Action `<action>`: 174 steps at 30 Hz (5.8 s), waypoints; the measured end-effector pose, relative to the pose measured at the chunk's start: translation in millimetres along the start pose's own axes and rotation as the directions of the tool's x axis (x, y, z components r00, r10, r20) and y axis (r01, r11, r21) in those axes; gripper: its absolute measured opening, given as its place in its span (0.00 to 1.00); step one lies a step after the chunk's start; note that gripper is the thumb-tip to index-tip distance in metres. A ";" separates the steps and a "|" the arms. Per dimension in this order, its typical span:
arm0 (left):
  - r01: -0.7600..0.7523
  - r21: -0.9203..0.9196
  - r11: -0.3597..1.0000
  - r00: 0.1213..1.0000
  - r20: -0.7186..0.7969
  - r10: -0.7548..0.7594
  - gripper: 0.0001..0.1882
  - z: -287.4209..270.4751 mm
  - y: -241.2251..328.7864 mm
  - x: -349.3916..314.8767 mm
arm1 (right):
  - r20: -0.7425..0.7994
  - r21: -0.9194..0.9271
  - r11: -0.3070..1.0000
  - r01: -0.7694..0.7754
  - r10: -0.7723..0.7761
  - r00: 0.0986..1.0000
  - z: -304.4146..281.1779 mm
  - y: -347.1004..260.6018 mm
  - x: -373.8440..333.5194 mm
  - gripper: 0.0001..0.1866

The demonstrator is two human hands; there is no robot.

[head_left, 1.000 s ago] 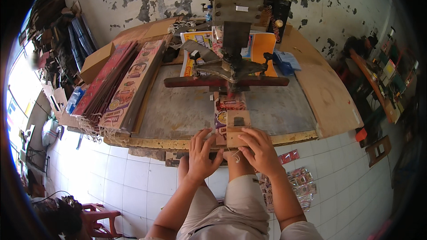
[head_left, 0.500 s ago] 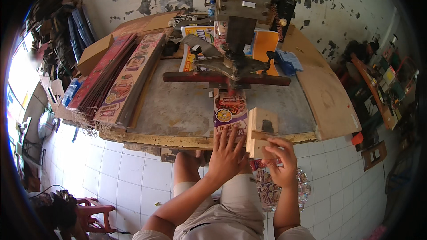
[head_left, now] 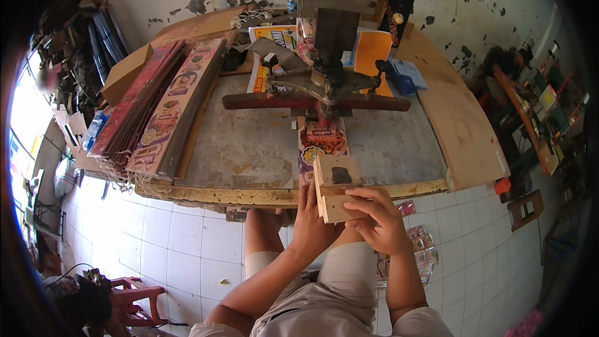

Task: The person aligns a strip of food sachets on a manual press, places a wooden block on the material, and pulls the press handle down to seal or cut the strip.

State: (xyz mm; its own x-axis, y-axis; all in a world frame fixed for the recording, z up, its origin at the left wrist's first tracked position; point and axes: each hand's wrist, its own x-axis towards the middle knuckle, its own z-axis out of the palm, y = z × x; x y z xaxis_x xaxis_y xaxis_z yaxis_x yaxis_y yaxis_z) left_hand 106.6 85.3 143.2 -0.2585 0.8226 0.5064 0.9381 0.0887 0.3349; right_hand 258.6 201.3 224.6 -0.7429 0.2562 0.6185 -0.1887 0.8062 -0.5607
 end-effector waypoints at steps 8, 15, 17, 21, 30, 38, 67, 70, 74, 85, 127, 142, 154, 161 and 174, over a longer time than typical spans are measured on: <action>-0.007 -0.016 1.000 1.000 -0.007 0.006 0.37 5.0 -1.8 -1.0 | 0.038 0.009 0.999 -0.036 0.036 0.999 1.4 5.6 24.5 0.22; 0.033 0.051 0.998 0.998 0.059 -0.036 0.34 -0.7 1.9 1.8 | 0.103 -0.042 0.996 -0.078 0.082 0.991 12.7 41.7 54.7 0.21; 0.027 0.052 0.998 0.999 0.037 -0.029 0.34 -1.3 2.3 2.8 | 0.095 -0.049 0.996 -0.081 0.085 0.992 18.9 60.8 64.5 0.19; 0.023 0.067 0.998 1.000 0.018 -0.024 0.34 -2.5 2.9 4.3 | 0.074 -0.080 0.993 -0.087 0.093 0.993 30.8 91.5 83.9 0.19; 0.048 0.058 0.997 0.997 0.058 -0.052 0.36 -4.4 5.8 7.1 | 0.053 -0.105 0.991 -0.087 0.093 0.994 40.4 112.0 91.8 0.20; 0.062 0.060 0.996 0.995 0.078 -0.067 0.37 -4.9 5.2 7.0 | 0.029 -0.125 0.990 -0.066 0.070 0.997 42.0 109.7 90.6 0.20; 0.065 0.070 0.995 0.996 0.064 -0.070 0.35 -3.1 5.2 5.7 | -0.018 -0.278 0.960 -0.024 0.019 1.000 41.3 110.4 90.8 0.20; 0.066 0.077 0.995 0.995 0.068 -0.071 0.35 -2.7 5.4 5.9 | -0.076 -0.240 0.970 -0.032 0.014 0.997 39.4 105.4 92.0 0.17; 0.058 0.071 0.996 0.996 0.057 -0.062 0.36 -3.4 6.3 6.8 | -0.279 -0.228 0.959 -0.169 0.102 0.955 34.2 120.3 84.9 0.12; 0.072 0.084 0.994 0.994 0.070 -0.078 0.38 -4.9 8.7 8.1 | -0.218 -0.500 0.819 -0.283 0.197 0.956 43.7 139.2 72.4 0.19; 0.053 0.105 0.993 0.992 0.110 -0.065 0.38 -3.3 2.9 2.2 | -0.114 -0.265 0.964 -0.026 -0.005 0.994 37.8 103.2 87.8 0.14; -0.030 -0.079 0.996 0.978 -0.209 0.013 0.30 -34.0 -54.2 -57.8 | 0.071 -0.291 0.957 0.019 0.002 0.998 19.3 46.0 48.0 0.19; 0.270 0.260 0.927 0.854 -0.510 -0.106 0.38 -1.8 -153.5 -107.2 | -0.523 -0.462 0.768 -0.443 0.167 0.836 -95.1 98.4 -54.1 0.16; 0.275 0.268 0.923 0.827 -0.556 -0.085 0.37 10.5 -158.4 -106.1 | -0.622 -0.553 0.639 -0.534 0.108 0.775 -98.7 144.9 -79.7 0.16; 0.273 0.290 0.917 0.834 -0.547 -0.075 0.35 8.8 -161.6 -110.8 | -0.595 -0.629 0.677 -0.382 -0.102 0.797 25.2 160.2 -107.1 0.34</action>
State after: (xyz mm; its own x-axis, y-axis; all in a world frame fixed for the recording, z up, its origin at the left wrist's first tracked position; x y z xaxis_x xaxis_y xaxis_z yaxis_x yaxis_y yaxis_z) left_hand -14.3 -15.2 26.0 -0.4124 0.3718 0.8317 0.8566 0.4691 0.2150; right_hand 291.7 289.6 54.6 -0.1910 0.4389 0.8780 0.5597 0.7835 -0.2699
